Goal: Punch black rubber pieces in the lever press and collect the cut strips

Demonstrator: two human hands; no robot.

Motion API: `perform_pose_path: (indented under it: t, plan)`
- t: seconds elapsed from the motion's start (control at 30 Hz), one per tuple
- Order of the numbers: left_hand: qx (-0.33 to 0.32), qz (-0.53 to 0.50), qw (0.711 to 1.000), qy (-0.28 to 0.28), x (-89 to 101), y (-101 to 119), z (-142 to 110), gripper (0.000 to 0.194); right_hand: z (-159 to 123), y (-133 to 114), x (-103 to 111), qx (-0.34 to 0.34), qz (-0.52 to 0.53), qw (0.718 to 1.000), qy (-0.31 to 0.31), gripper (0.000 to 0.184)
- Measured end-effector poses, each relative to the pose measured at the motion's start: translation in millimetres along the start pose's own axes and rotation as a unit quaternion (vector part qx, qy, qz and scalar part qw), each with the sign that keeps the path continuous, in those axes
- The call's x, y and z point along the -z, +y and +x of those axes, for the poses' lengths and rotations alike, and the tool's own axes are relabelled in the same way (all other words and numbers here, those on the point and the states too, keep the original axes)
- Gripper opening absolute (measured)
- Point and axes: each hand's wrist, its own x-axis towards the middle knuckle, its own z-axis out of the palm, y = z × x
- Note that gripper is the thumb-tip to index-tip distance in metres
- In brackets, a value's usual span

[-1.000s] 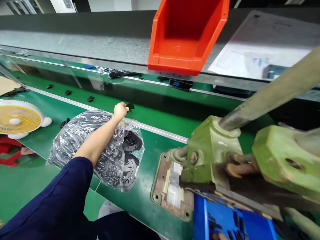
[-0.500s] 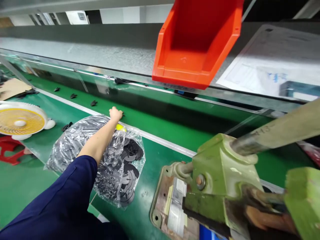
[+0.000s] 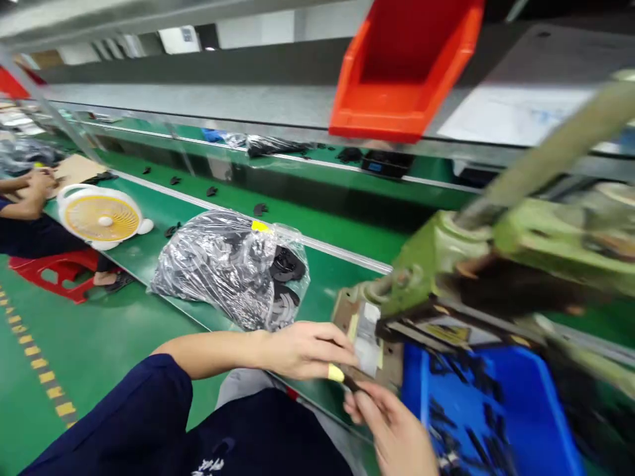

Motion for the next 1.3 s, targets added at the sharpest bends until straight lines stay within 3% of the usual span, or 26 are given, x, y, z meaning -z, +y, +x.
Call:
perform_pose_path:
  t: [0.1,0.23,0.4,0.57,0.7,0.9,1.1,1.3]
  plan:
    - [0.014,-0.039,0.999,0.005,-12.7,14.0,-11.8,0.026,-5.3,-11.3,-22.4,0.026,0.096,0.993,-0.063,0.042]
    - [0.053,-0.064,0.996,0.013,-14.9,18.6,-13.9,0.023,-9.7,-13.1,-31.1,0.026,0.126,0.991,-0.042,0.044]
    - [0.091,-0.048,0.994,0.03,-31.3,21.8,-20.0,0.016,-20.1,-3.7,-31.3,0.063,0.093,0.993,-0.036,0.042]
    - [0.143,-0.051,0.986,0.074,-49.5,21.1,-30.6,0.015,-27.5,3.2,-26.3,0.148,0.001,0.989,0.03,0.027]
    - [0.119,-0.056,0.988,0.079,-57.4,19.2,-37.7,0.017,-31.5,6.9,-23.7,0.219,-0.073,0.97,0.077,0.014]
    - [0.102,-0.05,0.99,0.083,-63.6,16.1,-44.3,0.018,-34.0,11.2,-21.8,0.271,-0.127,0.95,0.086,0.013]
    - [0.082,-0.053,0.992,0.086,-63.7,12.9,-45.1,0.02,-32.1,12.2,-21.2,0.269,-0.13,0.95,0.089,0.013]
    - [0.06,-0.046,0.994,0.079,-63.2,7.4,-46.3,0.02,-28.9,15.3,-21.9,0.226,-0.069,0.969,0.073,0.013]
